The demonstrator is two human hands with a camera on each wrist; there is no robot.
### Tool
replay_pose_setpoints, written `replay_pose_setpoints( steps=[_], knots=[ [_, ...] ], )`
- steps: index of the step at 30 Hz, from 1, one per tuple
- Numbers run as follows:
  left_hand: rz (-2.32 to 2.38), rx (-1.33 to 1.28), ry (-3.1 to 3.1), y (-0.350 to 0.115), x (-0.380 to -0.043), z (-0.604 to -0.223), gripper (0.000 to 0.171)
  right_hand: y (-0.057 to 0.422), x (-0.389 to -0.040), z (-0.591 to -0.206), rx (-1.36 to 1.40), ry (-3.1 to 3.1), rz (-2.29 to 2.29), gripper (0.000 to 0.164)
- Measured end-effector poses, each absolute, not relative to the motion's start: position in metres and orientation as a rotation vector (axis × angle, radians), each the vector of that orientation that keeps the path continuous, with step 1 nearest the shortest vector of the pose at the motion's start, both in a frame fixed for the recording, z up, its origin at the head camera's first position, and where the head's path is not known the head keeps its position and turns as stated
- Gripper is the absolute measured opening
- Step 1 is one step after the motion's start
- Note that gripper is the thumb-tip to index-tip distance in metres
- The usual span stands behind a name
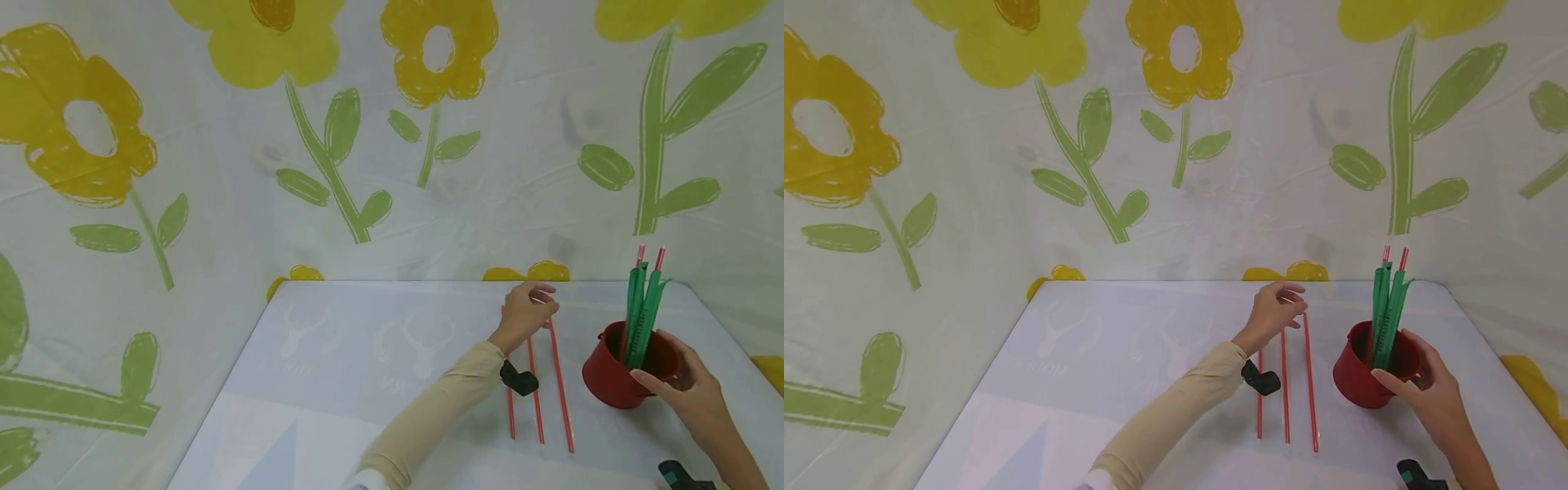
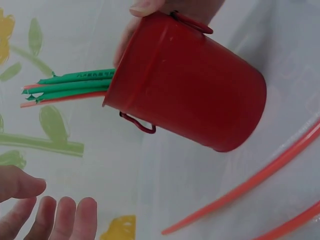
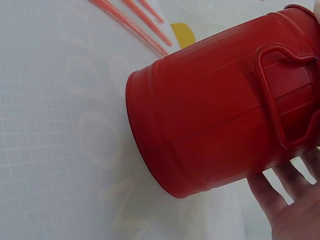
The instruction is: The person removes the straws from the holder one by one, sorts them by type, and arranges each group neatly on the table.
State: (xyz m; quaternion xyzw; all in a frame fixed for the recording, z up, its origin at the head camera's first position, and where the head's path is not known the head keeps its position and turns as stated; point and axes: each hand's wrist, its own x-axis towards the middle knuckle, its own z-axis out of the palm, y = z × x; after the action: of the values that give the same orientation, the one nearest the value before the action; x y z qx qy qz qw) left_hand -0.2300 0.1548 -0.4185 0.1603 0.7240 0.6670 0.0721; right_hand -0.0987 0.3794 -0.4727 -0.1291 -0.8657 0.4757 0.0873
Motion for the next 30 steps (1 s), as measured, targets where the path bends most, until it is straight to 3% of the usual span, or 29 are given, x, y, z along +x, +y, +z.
replay_pose_setpoints(
  steps=[30],
  knots=[
    [1.760,0.698,2.317,0.222,-0.230,-0.406,0.026,0.378,-0.098,-0.474,-0.356,-2.559,1.384,0.083]
  ],
)
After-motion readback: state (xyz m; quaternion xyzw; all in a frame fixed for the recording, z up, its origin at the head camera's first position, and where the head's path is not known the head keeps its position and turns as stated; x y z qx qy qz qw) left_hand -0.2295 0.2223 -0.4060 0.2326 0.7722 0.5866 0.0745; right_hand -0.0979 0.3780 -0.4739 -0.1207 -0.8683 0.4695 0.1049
